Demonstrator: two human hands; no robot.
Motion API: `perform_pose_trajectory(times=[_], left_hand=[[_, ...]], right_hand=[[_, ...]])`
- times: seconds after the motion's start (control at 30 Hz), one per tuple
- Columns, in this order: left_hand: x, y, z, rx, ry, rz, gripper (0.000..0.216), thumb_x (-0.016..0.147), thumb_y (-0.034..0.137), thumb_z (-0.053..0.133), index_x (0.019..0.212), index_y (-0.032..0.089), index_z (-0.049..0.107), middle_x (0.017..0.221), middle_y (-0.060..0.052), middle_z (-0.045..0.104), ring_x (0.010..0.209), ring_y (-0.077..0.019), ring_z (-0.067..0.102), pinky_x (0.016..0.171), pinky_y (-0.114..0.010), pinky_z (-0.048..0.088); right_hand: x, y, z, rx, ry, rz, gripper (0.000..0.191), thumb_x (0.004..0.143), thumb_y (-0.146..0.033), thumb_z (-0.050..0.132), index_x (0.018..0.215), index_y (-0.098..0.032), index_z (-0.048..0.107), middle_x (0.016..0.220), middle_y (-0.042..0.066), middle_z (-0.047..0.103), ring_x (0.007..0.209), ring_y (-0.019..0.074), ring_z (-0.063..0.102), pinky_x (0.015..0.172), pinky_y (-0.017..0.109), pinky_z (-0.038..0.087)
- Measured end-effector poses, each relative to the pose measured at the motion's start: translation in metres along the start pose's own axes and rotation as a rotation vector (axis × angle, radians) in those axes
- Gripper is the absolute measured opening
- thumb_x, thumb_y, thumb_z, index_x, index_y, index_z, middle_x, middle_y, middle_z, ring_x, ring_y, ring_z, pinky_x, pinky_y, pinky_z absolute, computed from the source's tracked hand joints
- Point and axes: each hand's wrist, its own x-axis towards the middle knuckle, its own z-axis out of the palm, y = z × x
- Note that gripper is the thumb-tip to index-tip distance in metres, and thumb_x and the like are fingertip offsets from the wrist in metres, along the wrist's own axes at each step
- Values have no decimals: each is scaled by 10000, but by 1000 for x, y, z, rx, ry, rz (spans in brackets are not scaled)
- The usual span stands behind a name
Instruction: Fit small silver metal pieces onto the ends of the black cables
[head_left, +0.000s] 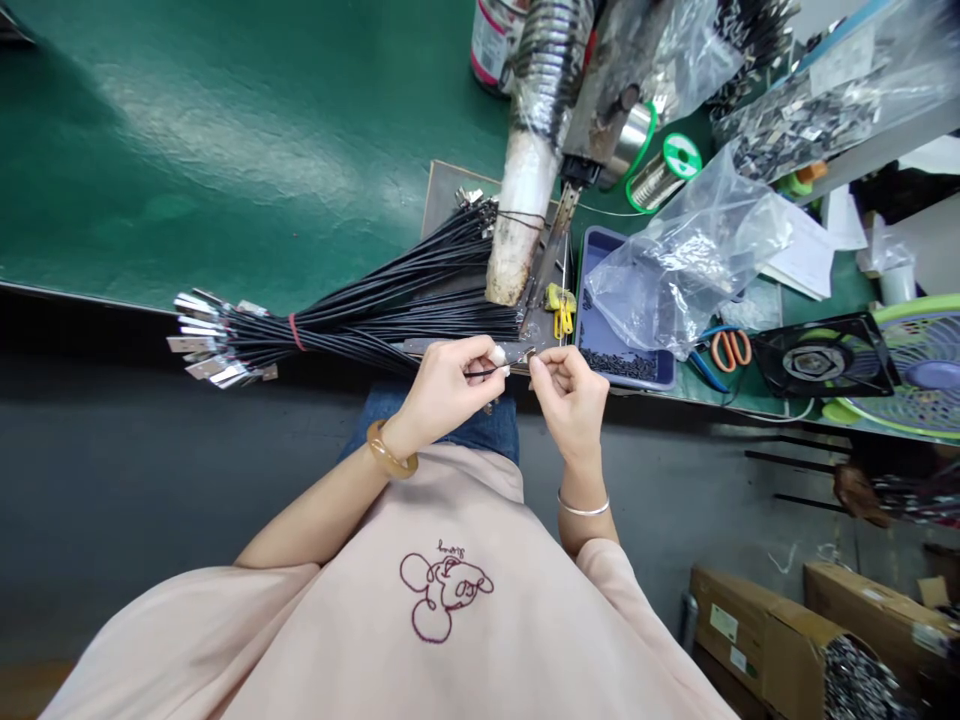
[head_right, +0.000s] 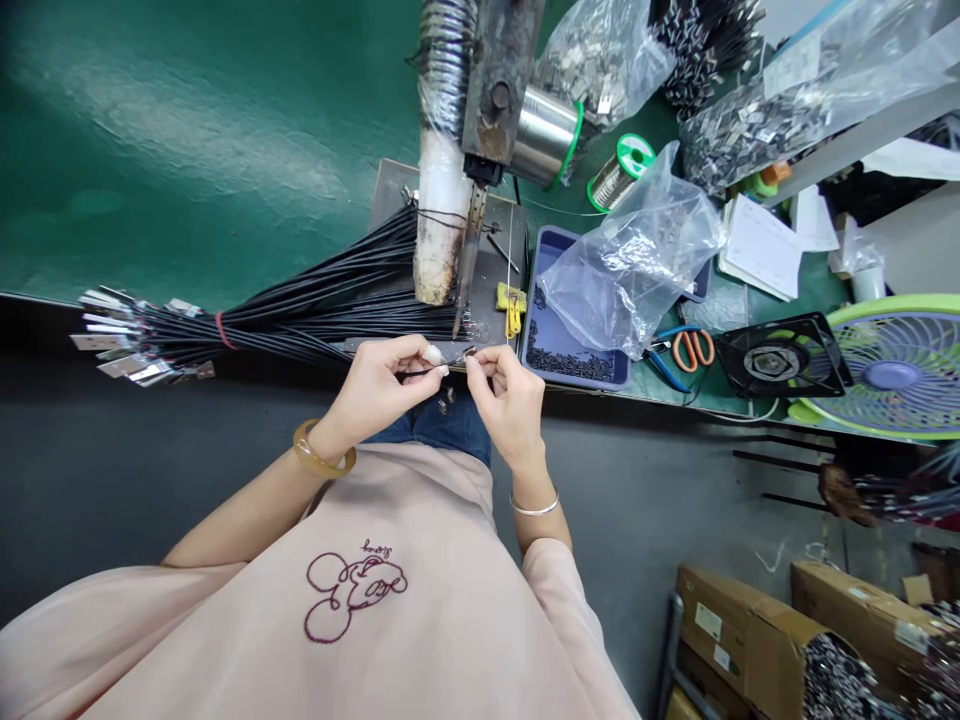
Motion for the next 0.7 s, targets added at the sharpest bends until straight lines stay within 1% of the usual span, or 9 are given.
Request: perform_pose_trajectory(times=[0.1,0.17,0.3,0.33,0.4,0.47,0.5,0.6,0.7], left_hand=[[-1,0,1,83,16,66,80,790,154,629,719,143,593,611,41,525,542,-62,414,513,-184,344],[0,1,-1,86,-2,82,71,783,147,631,723,143,593,624,37,538,550,-63,430,513,-179,351],[2,2,-9,-121,-127,-21,46,803,177,637,780,139,626,660,16,587,582,-77,528,555,-175,438],[3,2,-12,-187,-158,-54,59,813,194,643,806,135,642,667,10,604,586,-81,550,572,-178,462],[5,2,-15,-290,-209,-112,110,825,233,667,841,125,671,665,0,623,580,-83,570,583,-181,486],[8,2,-16,-340,-236,-152,149,826,267,694,832,118,690,645,0,618,557,-76,556,557,-173,475],[9,2,-16,-350,-245,-163,162,826,279,706,820,118,697,637,1,614,549,-73,548,543,-168,465],[12,2,-14,-351,-251,-168,180,817,291,731,769,119,704,615,5,601,541,-67,533,526,-162,440],[14,4,-12,-346,-247,-180,198,802,298,744,733,118,702,601,4,594,542,-71,523,522,-168,426]], right_hand=[[0,-2,1,-120,-25,-51,201,921,-323,644,774,-195,597,630,-52,586,490,58,427,532,214,366],[0,-2,4,-135,-47,-65,201,924,-299,619,755,-193,587,627,-51,579,496,58,422,543,216,364],[-1,-1,4,73,-99,27,244,936,-351,588,746,-197,576,589,-56,550,460,63,405,478,217,313],[0,0,0,122,-73,38,254,934,-371,588,747,-200,577,593,-52,556,470,71,429,481,218,325],[4,5,-12,136,61,41,253,936,-388,582,761,-205,583,624,-39,577,527,91,498,522,225,373],[12,14,-30,16,207,57,244,939,-392,580,783,-206,599,660,-31,589,568,101,515,562,239,389],[18,20,-39,-86,224,77,245,935,-398,592,785,-204,610,671,-29,594,559,99,489,566,248,376],[38,41,-61,-377,116,97,143,885,-325,652,812,-202,667,769,-17,658,538,90,400,601,278,353],[56,56,-69,-472,-32,105,67,844,-252,663,858,-203,707,828,-1,700,566,103,418,641,293,365]])
